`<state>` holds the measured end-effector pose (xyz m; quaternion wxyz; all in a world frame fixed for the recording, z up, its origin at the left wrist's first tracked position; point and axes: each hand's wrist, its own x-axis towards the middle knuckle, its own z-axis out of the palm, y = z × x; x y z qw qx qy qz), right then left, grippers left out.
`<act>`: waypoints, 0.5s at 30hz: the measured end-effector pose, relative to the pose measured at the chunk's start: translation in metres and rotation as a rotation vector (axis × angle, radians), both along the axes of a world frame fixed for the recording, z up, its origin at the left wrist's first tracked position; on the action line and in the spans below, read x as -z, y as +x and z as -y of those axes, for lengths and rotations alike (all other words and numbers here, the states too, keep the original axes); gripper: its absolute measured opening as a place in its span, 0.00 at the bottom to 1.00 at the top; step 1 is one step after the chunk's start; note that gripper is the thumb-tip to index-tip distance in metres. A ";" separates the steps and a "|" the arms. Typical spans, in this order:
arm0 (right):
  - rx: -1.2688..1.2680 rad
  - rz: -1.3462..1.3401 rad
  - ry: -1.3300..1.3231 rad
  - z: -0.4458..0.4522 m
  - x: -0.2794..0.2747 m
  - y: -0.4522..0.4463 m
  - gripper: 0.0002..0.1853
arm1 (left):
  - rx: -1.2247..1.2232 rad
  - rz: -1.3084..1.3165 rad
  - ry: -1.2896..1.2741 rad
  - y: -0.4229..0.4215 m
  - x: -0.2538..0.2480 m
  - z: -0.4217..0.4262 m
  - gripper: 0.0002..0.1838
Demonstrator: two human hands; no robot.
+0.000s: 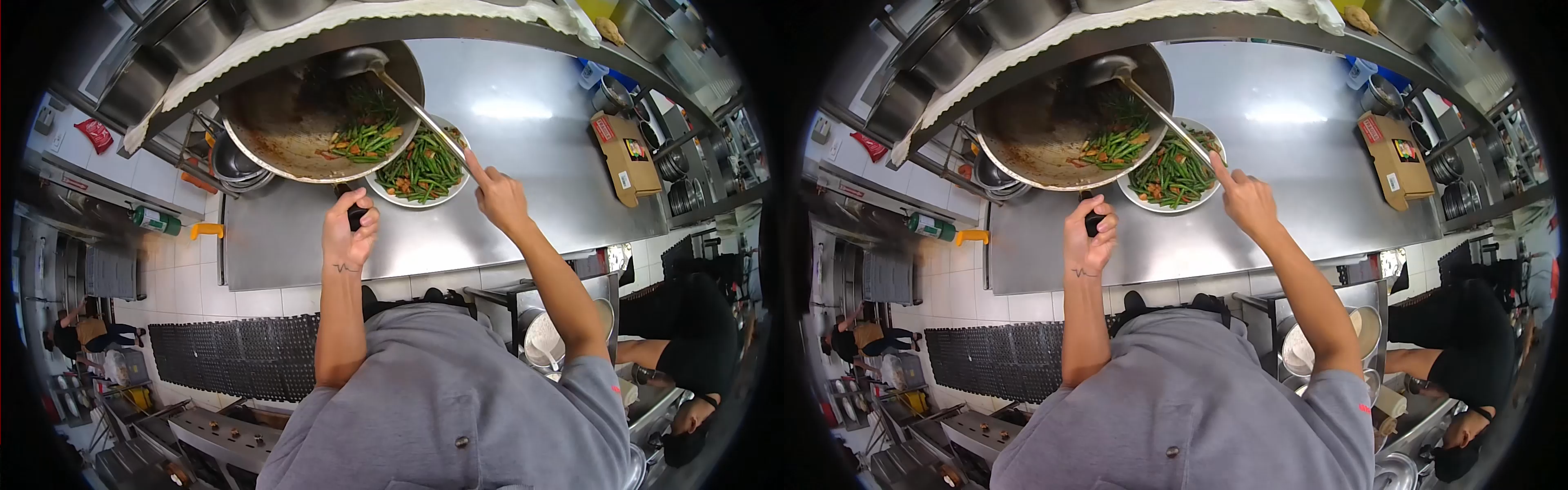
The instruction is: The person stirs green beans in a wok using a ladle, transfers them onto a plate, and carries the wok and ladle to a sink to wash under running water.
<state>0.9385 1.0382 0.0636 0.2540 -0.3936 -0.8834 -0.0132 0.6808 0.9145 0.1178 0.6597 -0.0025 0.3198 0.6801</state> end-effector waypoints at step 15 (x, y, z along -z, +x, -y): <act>0.013 0.268 0.019 0.053 0.003 0.082 0.43 | -0.032 -0.021 0.047 0.004 0.008 -0.026 0.08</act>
